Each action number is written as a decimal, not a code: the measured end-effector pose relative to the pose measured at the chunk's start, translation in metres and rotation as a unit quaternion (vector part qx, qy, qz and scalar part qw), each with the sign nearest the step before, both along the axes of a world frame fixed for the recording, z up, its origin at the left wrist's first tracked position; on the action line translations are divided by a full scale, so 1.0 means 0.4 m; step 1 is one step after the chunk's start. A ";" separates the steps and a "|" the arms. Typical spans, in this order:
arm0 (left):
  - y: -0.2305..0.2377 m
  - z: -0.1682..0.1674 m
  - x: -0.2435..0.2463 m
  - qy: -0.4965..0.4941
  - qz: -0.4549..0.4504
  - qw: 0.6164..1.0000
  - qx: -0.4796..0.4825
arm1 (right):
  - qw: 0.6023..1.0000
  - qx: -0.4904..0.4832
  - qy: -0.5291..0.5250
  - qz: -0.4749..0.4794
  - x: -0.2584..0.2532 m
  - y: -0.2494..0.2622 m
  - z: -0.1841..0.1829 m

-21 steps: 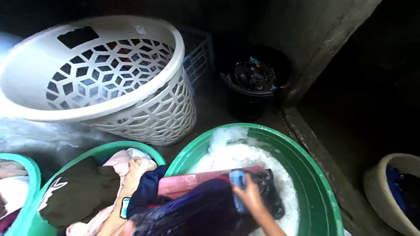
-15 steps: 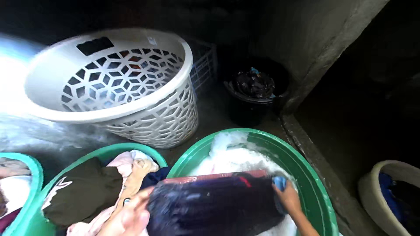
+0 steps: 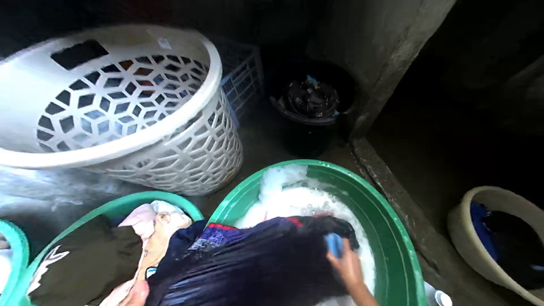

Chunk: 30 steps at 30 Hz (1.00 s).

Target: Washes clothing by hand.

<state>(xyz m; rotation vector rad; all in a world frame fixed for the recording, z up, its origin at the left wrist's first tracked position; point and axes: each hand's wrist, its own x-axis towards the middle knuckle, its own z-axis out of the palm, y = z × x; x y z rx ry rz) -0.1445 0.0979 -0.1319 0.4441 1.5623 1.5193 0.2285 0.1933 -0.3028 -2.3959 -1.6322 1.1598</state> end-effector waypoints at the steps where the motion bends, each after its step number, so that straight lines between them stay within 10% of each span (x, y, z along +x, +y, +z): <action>1: 0.011 -0.002 -0.005 -0.007 -0.037 0.999 0.019 | 1.000 -0.004 -0.019 -0.021 0.066 0.013 -0.025; 4: -0.004 -0.048 -0.014 0.168 -0.218 0.959 -0.071 | 0.972 0.039 0.116 -0.199 0.151 0.005 -0.068; 7: -0.019 -0.082 0.023 0.265 -0.455 0.819 -0.229 | 0.828 0.064 0.362 -0.425 0.051 -0.102 -0.041; 9: -0.021 -0.087 0.081 0.265 -0.523 0.783 -0.207 | 0.805 0.022 0.405 -0.433 -0.011 -0.202 -0.016; 14: 0.007 0.179 0.215 0.215 -0.394 0.890 -0.080 | 0.793 -0.033 0.439 -0.422 -0.034 -0.236 0.005; 22: 0.108 0.653 0.510 0.167 -0.289 0.943 0.022 | 0.737 0.062 0.558 -0.377 0.050 -0.167 0.104; 30: 0.203 0.816 0.517 0.156 -0.331 0.918 0.151 | 0.740 0.197 0.536 -0.355 0.087 -0.078 0.265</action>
